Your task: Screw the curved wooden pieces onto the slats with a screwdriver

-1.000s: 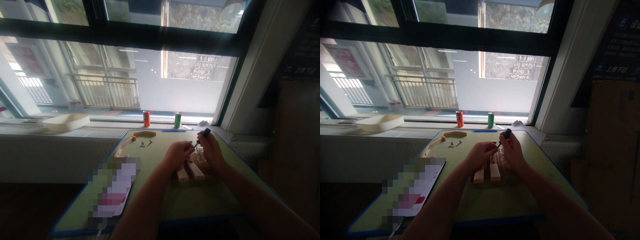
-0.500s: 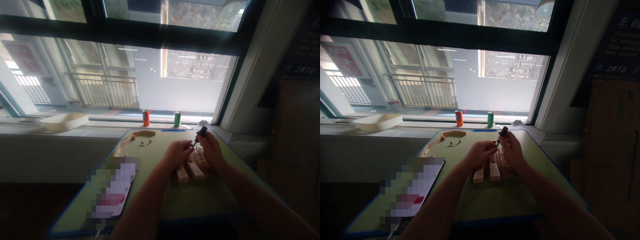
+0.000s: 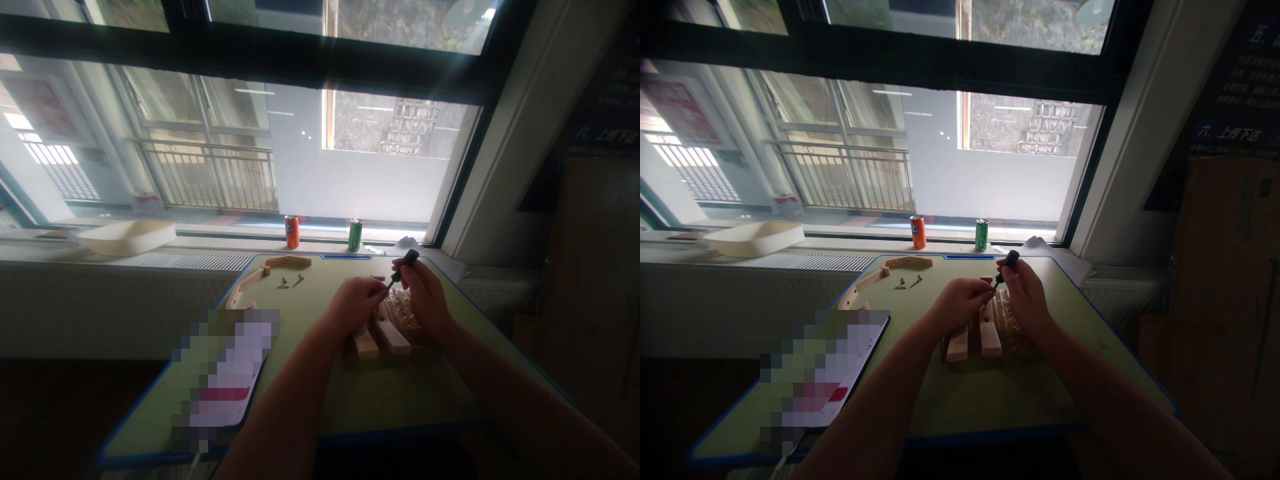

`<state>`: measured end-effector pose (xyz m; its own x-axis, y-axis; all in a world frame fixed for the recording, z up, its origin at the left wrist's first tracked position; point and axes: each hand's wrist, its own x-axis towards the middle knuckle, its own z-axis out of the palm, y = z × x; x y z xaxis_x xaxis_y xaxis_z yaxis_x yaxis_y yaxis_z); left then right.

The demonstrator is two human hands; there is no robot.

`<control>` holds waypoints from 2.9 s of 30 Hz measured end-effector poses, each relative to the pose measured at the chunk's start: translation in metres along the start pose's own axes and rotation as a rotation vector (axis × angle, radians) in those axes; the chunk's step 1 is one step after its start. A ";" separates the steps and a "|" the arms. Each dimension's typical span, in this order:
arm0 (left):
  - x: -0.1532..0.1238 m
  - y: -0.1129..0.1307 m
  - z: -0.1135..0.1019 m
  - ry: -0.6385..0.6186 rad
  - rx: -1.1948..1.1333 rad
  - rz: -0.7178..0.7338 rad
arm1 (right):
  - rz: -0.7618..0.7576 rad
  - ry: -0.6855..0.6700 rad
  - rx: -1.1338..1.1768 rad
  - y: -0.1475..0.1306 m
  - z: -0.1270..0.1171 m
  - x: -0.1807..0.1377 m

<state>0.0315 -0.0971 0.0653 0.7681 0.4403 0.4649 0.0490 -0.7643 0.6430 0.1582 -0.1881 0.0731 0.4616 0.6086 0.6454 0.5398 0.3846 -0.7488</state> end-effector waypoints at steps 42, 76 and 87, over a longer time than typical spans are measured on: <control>0.000 0.001 -0.001 0.056 -0.043 -0.027 | 0.042 -0.030 -0.105 0.003 -0.001 0.002; -0.001 0.005 -0.004 0.027 -0.100 -0.042 | -0.057 -0.022 -0.101 0.002 0.000 0.002; 0.000 0.003 -0.003 0.011 -0.091 -0.004 | -0.091 -0.062 -0.154 -0.002 -0.002 0.000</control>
<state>0.0299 -0.0974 0.0692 0.7611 0.4484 0.4688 -0.0068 -0.7171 0.6969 0.1587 -0.1906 0.0754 0.3643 0.6197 0.6952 0.6809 0.3320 -0.6528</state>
